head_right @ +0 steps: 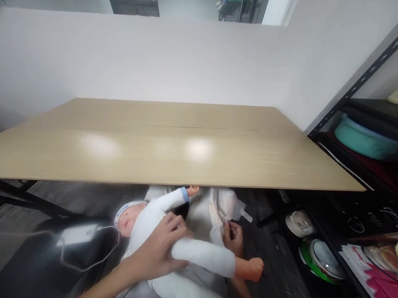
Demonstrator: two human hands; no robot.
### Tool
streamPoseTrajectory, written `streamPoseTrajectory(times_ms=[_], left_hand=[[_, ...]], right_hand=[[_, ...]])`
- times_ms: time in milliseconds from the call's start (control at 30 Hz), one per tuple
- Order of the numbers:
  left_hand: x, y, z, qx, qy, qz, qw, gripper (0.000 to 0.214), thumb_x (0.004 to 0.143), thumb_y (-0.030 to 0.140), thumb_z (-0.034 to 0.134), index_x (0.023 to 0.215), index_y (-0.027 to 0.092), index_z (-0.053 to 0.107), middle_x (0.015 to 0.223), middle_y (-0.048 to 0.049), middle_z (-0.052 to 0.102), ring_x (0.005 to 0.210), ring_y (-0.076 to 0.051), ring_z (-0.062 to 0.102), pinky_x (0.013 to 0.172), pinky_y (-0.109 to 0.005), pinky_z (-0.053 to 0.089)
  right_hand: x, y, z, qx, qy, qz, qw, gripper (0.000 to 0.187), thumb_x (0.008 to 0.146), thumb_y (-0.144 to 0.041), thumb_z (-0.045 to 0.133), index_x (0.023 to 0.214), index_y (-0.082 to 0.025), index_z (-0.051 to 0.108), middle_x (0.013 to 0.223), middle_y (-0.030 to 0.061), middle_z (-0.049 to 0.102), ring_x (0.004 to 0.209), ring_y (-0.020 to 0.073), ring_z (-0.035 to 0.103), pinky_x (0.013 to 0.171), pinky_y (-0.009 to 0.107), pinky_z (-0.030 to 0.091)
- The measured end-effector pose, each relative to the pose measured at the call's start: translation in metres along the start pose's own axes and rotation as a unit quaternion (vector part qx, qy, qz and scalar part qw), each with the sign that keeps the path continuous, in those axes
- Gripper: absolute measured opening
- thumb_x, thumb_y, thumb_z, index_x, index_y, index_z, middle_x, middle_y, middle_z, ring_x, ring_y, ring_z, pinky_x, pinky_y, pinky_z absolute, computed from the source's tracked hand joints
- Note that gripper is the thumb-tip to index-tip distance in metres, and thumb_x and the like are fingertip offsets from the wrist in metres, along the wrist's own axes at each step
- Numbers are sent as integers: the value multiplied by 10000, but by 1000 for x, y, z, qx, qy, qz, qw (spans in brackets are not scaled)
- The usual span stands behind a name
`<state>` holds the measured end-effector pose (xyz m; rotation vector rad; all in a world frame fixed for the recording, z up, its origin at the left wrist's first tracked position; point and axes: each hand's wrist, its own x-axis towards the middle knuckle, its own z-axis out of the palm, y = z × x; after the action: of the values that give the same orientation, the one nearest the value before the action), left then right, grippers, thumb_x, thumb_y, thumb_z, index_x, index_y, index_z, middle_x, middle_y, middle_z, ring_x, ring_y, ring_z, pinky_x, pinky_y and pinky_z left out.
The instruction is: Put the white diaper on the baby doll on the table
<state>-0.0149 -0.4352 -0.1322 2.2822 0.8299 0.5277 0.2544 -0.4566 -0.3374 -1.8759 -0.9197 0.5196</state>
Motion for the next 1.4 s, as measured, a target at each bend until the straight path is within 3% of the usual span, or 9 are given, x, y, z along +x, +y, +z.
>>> streamPoseTrajectory(times_ms=[133, 300, 467, 667, 900, 1067, 1200, 1300, 1400], left_hand=[[0, -1, 7, 31, -22, 5, 999, 401, 792, 379, 854, 1119, 268, 649, 1097, -35, 589, 1024, -256, 472, 894, -413, 408], [0, -4, 17, 88, -44, 17, 995, 426, 778, 447, 862, 1069, 245, 625, 1154, -41, 575, 1049, -272, 470, 903, -442, 412], [3, -7, 21, 115, -51, 38, 991, 499, 774, 590, 837, 1086, 256, 638, 1120, -44, 577, 1054, -280, 470, 904, -439, 413], [3, -11, 28, 135, -43, 60, 988, 509, 858, 721, 671, 1034, 245, 635, 1100, -42, 585, 1017, -272, 478, 860, -430, 403], [3, -6, 28, 158, -52, 49, 985, 540, 817, 718, 727, 1057, 240, 652, 1107, -52, 583, 1049, -284, 490, 876, -437, 401], [4, -6, 28, 160, -50, 54, 984, 545, 827, 733, 704, 1077, 253, 636, 1086, -41, 573, 1039, -282, 491, 866, -428, 405], [4, -7, 30, 154, -47, 60, 985, 541, 846, 740, 674, 1079, 254, 626, 1089, -46, 569, 1044, -290, 495, 867, -430, 398], [3, -8, 30, 153, -52, 62, 985, 551, 864, 756, 633, 1083, 250, 625, 1084, -50, 569, 1036, -289, 498, 867, -430, 398], [3, -7, 29, 150, -55, 62, 985, 571, 884, 781, 574, 1082, 248, 627, 1079, -53, 569, 1036, -289, 497, 864, -431, 399]], right_hand=[[-4, -9, 22, -15, -20, -3, 1000, 522, 880, -718, 515, 1047, -225, 561, 879, 105, 695, 805, 267, 682, 752, 375, 554], [2, -27, 15, -158, 65, -164, 972, 581, 905, -664, 570, 1240, -189, 556, 1165, 166, 655, 1133, 345, 599, 1037, 514, 453], [22, -53, 41, -190, -21, -275, 942, 645, 955, -570, 569, 1449, -160, 507, 1465, 178, 568, 1377, 327, 482, 1157, 499, 393], [31, -51, 80, -246, -115, -256, 928, 607, 942, -360, 535, 1506, -139, 496, 1562, 167, 520, 1483, 318, 424, 1226, 498, 334], [48, -67, 74, -238, -86, -235, 939, 553, 912, -222, 518, 1461, -162, 544, 1385, 126, 668, 1276, 278, 600, 1113, 414, 436], [66, -85, 76, -232, -55, -211, 948, 319, 984, -310, 509, 1197, -185, 711, 1136, 123, 750, 1048, 269, 666, 910, 356, 474], [66, -85, 77, -214, -43, -193, 957, 436, 1065, -402, 370, 996, -190, 745, 1003, 109, 764, 954, 249, 682, 826, 325, 457], [62, -82, 77, -197, -52, -185, 961, 507, 1084, -383, 282, 1022, -186, 745, 998, 98, 772, 915, 228, 699, 797, 307, 473], [57, -80, 77, -193, -65, -195, 959, 424, 1050, -328, 334, 1142, -189, 723, 1094, 95, 762, 1007, 237, 681, 888, 323, 484]])
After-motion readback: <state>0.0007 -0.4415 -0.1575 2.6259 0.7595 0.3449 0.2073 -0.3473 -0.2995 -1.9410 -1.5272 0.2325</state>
